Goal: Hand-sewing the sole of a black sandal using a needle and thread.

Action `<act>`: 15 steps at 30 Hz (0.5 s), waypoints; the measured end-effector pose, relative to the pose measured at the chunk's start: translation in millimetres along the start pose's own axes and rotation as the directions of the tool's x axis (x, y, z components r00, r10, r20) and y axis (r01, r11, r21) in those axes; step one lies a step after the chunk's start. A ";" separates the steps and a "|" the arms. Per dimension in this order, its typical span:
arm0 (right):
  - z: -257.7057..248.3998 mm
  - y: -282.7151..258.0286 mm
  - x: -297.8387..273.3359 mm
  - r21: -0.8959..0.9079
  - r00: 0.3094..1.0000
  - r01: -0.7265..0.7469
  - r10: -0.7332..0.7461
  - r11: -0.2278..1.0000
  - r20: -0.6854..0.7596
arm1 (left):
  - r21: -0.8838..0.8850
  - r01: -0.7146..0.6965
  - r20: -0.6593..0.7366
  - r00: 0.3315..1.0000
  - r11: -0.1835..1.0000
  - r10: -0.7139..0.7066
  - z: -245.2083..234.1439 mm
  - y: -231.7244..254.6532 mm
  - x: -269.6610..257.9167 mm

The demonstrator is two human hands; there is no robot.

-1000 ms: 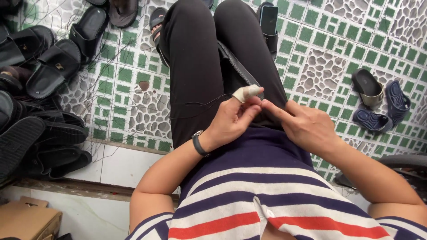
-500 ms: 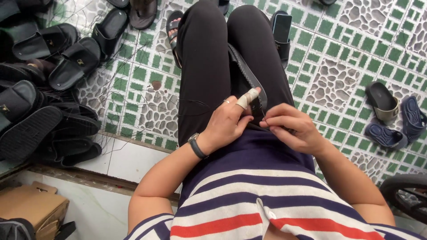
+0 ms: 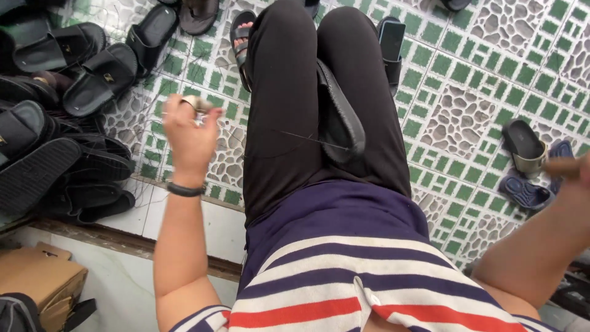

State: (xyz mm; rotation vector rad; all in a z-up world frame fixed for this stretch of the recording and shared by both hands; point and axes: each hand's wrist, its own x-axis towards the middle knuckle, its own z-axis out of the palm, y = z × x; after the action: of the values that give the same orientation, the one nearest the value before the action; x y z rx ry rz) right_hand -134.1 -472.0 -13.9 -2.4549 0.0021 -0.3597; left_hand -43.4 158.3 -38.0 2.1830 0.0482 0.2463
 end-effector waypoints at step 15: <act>166.3 -206.7 79.7 0.170 0.576 0.701 -0.690 0.692 0.439 | -0.756 0.603 0.651 0.653 0.254 0.387 45.1 127.9 7.8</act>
State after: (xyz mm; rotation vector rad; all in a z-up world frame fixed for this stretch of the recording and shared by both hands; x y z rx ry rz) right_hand -32.7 -215.0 6.9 -2.3956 -1.2232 -0.0614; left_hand -34.1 48.3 41.1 0.7640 -0.3408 -0.6681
